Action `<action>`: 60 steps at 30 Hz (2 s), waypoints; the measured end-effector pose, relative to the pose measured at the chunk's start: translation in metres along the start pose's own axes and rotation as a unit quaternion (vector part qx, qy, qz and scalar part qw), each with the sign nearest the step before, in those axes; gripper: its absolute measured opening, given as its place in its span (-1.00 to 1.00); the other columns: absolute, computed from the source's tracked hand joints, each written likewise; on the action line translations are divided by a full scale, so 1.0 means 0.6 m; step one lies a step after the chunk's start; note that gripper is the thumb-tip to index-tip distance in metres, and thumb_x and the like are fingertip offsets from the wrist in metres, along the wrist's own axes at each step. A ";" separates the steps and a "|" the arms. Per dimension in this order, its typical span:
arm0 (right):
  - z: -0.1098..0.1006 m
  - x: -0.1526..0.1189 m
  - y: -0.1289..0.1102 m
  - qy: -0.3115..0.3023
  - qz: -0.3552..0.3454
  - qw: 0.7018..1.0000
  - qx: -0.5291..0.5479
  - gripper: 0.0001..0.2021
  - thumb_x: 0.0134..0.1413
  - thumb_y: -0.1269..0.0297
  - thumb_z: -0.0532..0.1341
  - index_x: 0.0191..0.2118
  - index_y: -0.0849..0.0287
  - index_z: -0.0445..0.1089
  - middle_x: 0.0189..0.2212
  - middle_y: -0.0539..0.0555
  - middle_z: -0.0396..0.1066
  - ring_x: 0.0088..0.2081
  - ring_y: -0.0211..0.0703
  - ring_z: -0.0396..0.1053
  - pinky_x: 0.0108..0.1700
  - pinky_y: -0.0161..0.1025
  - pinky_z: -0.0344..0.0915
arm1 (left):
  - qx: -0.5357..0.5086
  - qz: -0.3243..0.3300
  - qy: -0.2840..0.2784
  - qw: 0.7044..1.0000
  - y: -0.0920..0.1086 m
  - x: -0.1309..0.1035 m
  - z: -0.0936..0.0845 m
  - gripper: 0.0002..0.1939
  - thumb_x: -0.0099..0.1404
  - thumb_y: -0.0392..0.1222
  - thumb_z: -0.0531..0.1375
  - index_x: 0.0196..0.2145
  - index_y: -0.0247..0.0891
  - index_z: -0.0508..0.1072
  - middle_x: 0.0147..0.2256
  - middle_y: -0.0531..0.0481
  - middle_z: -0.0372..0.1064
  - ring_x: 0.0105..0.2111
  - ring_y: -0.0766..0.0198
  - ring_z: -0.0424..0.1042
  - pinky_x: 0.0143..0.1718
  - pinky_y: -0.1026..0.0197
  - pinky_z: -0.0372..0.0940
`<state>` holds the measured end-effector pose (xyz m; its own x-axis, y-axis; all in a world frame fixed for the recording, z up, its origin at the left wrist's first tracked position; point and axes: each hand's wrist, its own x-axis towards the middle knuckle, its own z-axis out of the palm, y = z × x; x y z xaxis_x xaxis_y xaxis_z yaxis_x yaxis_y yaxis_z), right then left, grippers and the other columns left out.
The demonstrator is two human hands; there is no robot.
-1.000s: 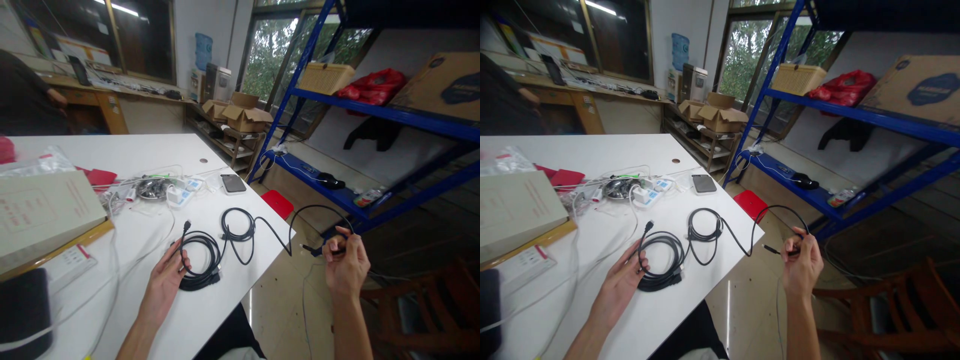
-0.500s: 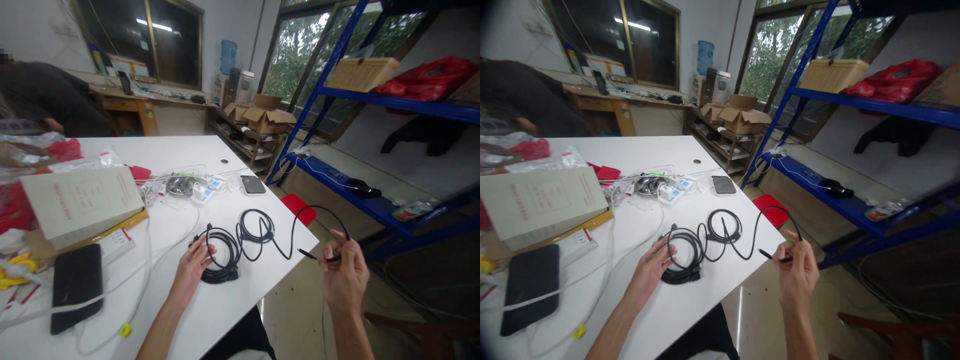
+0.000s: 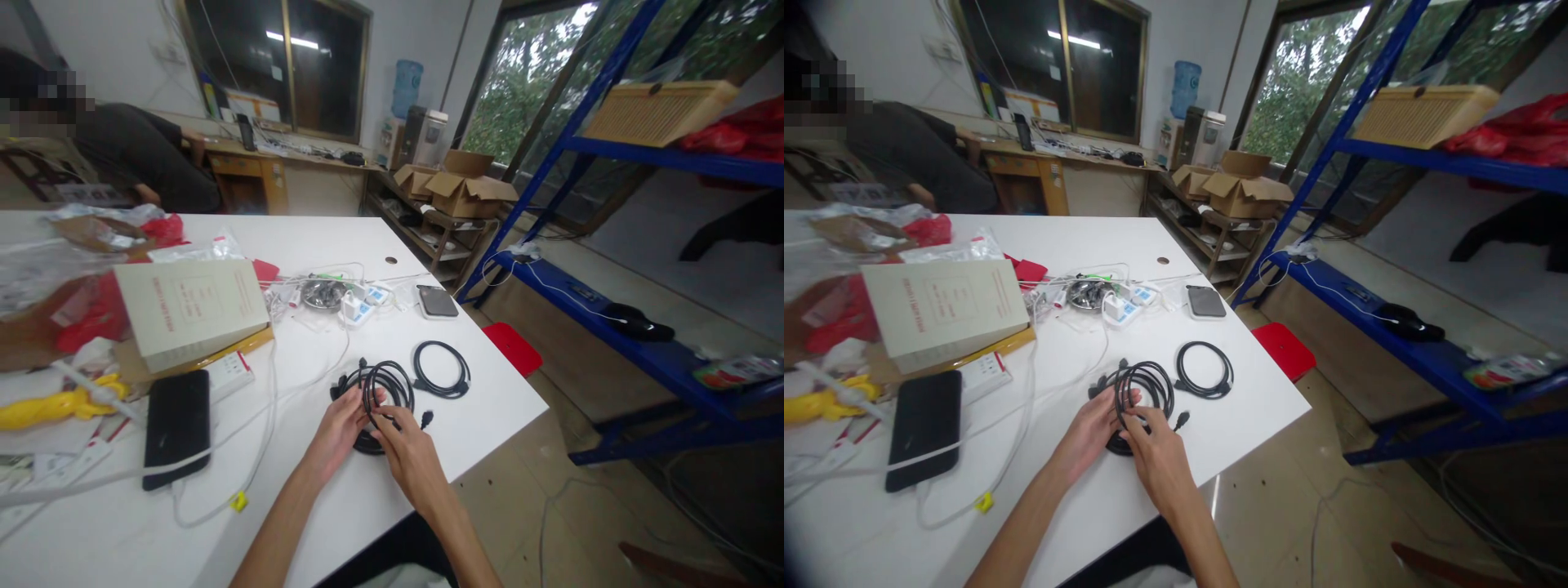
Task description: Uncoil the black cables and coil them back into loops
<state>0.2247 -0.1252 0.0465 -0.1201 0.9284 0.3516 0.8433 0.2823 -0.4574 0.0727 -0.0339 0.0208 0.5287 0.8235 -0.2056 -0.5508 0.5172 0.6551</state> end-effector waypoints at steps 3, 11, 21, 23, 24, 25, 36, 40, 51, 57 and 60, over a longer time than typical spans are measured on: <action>0.014 0.002 0.011 -0.010 -0.009 0.999 -0.042 -0.66 0.54 0.24 0.09 0.28 0.01 0.41 0.07 0.20 0.49 0.04 -0.01 0.50 -0.19 -0.24 0.55 | 0.007 0.017 -0.011 1.000 -0.002 0.000 0.001 -0.61 0.34 0.00 0.44 -0.02 -0.33 0.64 -0.02 -0.26 0.62 0.02 -0.01 0.57 0.09 0.07 0.37; 0.021 0.008 0.027 -0.009 -0.015 0.994 -0.104 -0.63 0.52 0.26 0.12 0.33 -0.03 0.36 0.09 0.22 0.47 -0.19 -0.08 0.54 -0.38 -0.29 0.40 | 0.026 0.015 -0.017 0.999 0.004 -0.007 0.009 -0.48 0.32 -0.02 0.45 0.17 -0.25 0.58 -0.05 -0.21 0.56 -0.05 0.04 0.52 -0.13 0.14 0.39; -0.019 0.001 0.021 -0.014 -0.137 0.981 -0.139 -0.63 0.48 0.46 0.10 0.28 0.07 0.39 -0.04 0.17 0.49 -0.10 -0.04 0.41 -0.13 -0.10 0.29 | 0.011 0.030 -0.097 0.995 0.012 -0.026 0.009 -0.52 0.29 -0.08 0.46 0.14 -0.20 0.61 -0.24 -0.08 0.36 -0.15 0.15 0.38 0.00 0.07 0.29; -0.022 -0.003 0.018 -0.001 -0.157 0.979 -0.132 -0.72 0.49 0.47 0.08 0.14 0.13 0.44 -0.03 0.18 0.49 -0.08 -0.02 0.39 -0.13 -0.08 0.26 | 0.009 0.033 -0.117 0.993 0.014 -0.030 0.002 -0.52 0.26 -0.04 0.48 0.11 -0.18 0.63 -0.28 -0.06 0.33 -0.20 0.16 0.37 0.04 0.01 0.27; -0.021 -0.005 0.017 0.009 -0.162 0.980 -0.118 -0.76 0.49 0.46 0.07 0.07 0.15 0.44 -0.03 0.18 0.49 -0.08 -0.02 0.38 -0.13 -0.07 0.25 | 0.008 0.035 -0.124 0.992 0.015 -0.032 -0.001 -0.52 0.25 -0.04 0.49 0.09 -0.16 0.64 -0.30 -0.05 0.32 -0.22 0.17 0.36 0.05 -0.01 0.27; -0.018 -0.007 0.016 0.017 -0.161 0.982 -0.098 -0.79 0.50 0.46 0.07 0.01 0.16 0.43 -0.03 0.18 0.50 -0.08 -0.02 0.38 -0.13 -0.07 0.25 | 0.007 0.035 -0.129 0.991 0.017 -0.034 -0.004 -0.53 0.23 -0.03 0.50 0.07 -0.15 0.64 -0.32 -0.04 0.32 -0.24 0.17 0.36 0.05 -0.03 0.27; 0.017 -0.012 0.028 -0.022 -0.126 0.984 -0.127 -0.70 0.49 0.47 0.05 0.22 0.25 0.32 -0.21 0.13 0.45 -0.19 0.00 0.32 -0.13 -0.07 0.23 | 0.272 0.119 0.020 0.955 0.043 -0.023 -0.006 -0.52 0.32 -0.03 0.41 0.12 -0.30 0.59 -0.41 -0.01 0.46 -0.30 0.08 0.47 -0.05 0.04 0.31; 0.026 -0.020 0.038 -0.039 -0.110 0.984 -0.138 -0.77 0.47 0.46 0.12 0.13 0.20 0.37 -0.19 0.11 0.45 -0.14 -0.03 0.32 0.03 -0.01 0.21 | 0.418 0.214 0.097 0.878 0.037 -0.013 -0.029 -0.60 0.17 -0.16 0.45 -0.02 -0.20 0.59 -0.21 -0.08 0.56 -0.13 0.02 0.51 0.04 0.08 0.30; 0.031 -0.028 0.069 -0.037 -0.058 0.995 -0.069 -0.73 0.36 0.10 0.35 0.01 0.13 0.42 0.04 0.19 0.39 0.08 0.07 0.31 0.10 0.06 0.29 | 0.628 0.344 0.121 0.687 0.007 0.012 -0.059 -0.33 0.19 -0.24 0.29 0.25 -0.24 0.29 -0.02 -0.21 0.39 0.02 -0.13 0.40 0.17 -0.21 0.25; -0.003 -0.029 0.102 0.007 -0.012 0.999 0.051 -0.31 0.24 -0.18 0.37 0.29 0.12 0.26 0.25 0.34 0.27 0.28 0.20 0.24 0.28 0.18 0.32 | 0.659 0.341 0.094 0.664 0.006 0.008 -0.047 -0.35 0.27 -0.33 0.20 0.32 -0.21 0.31 0.21 -0.31 0.26 0.26 -0.20 0.25 0.32 -0.30 0.11; -0.026 -0.023 0.163 0.066 0.041 0.997 0.019 -0.59 0.49 0.09 0.17 0.29 0.14 0.26 0.22 0.33 0.30 0.29 0.13 0.26 0.30 0.17 0.28 | 0.662 0.352 0.084 0.657 0.005 0.006 -0.043 -0.47 0.32 -0.34 0.19 0.24 -0.18 0.44 0.23 -0.29 0.26 0.27 -0.19 0.26 0.34 -0.28 0.07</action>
<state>0.3173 -0.1142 0.0095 0.0201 0.9094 0.4155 0.8270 0.2185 -0.5181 0.0567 -0.0233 0.0034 0.3032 0.8218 0.4824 0.4818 -0.5689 0.6665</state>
